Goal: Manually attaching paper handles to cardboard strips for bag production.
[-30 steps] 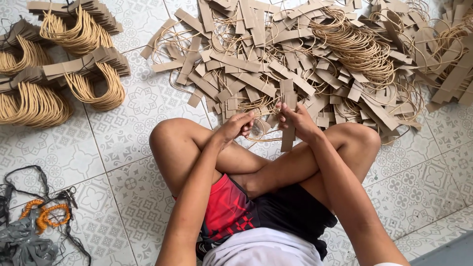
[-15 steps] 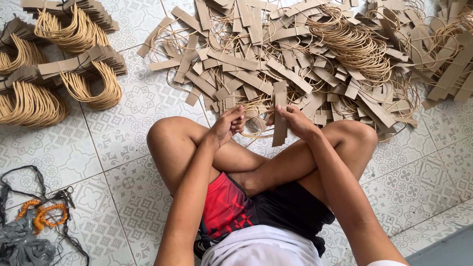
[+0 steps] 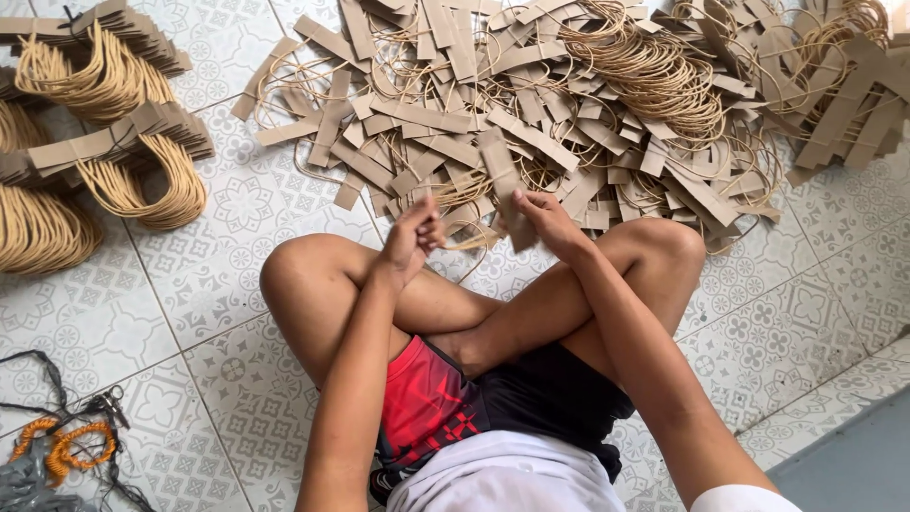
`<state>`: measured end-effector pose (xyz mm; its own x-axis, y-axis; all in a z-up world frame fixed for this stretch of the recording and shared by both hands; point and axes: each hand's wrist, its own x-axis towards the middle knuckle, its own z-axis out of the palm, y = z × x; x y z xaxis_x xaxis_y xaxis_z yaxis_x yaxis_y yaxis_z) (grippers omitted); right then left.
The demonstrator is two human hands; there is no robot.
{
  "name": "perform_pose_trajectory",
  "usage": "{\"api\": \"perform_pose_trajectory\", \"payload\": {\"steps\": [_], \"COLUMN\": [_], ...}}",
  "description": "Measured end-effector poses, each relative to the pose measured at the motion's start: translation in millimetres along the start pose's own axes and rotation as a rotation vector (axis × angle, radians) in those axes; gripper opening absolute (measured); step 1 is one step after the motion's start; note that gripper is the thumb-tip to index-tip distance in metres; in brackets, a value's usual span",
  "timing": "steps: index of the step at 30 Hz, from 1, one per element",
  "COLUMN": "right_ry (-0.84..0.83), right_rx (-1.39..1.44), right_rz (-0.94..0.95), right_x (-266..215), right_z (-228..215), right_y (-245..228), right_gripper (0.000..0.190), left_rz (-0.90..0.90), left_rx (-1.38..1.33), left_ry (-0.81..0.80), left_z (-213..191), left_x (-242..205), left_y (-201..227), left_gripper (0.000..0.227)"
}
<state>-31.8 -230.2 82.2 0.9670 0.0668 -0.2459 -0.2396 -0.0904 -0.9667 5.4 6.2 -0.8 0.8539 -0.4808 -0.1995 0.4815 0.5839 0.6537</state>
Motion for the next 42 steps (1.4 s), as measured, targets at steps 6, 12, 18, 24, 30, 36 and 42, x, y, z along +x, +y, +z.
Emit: {"api": "perform_pose_trajectory", "payload": {"steps": [6,12,18,24,30,36,42], "right_ry": [-0.006,-0.424,-0.555,-0.344,0.108,0.510,0.409], "right_rx": [-0.423,-1.031,-0.817,-0.194,0.342,-0.023,-0.679], "right_rz": [-0.079,-0.165,-0.147,-0.058,-0.277,-0.697,-1.143], "right_x": [29,21,44,43,27,20,25], "right_z": [-17,7,-3,-5,-21,-39,3], "right_y": [58,68,118,84,52,42,77], "right_gripper": [0.027,0.034,0.045,0.017,0.036,0.023,0.014], "left_rz": [0.313,0.314,0.316,0.376,0.438,0.307,0.042], "left_rx": [-0.229,-0.270,-0.285,-0.337,-0.406,-0.360,-0.079], "left_ry": [0.022,-0.021,-0.014,0.015,0.081,0.059,0.038], "left_z": [-12,-14,-8,-15,-22,-28,-11], "left_x": [-7,-8,-8,-7,-7,6,10], "left_y": [19,15,17,17,18,7,-4], "left_gripper": [0.032,0.032,0.032,0.032,0.031,0.032,0.036]}}
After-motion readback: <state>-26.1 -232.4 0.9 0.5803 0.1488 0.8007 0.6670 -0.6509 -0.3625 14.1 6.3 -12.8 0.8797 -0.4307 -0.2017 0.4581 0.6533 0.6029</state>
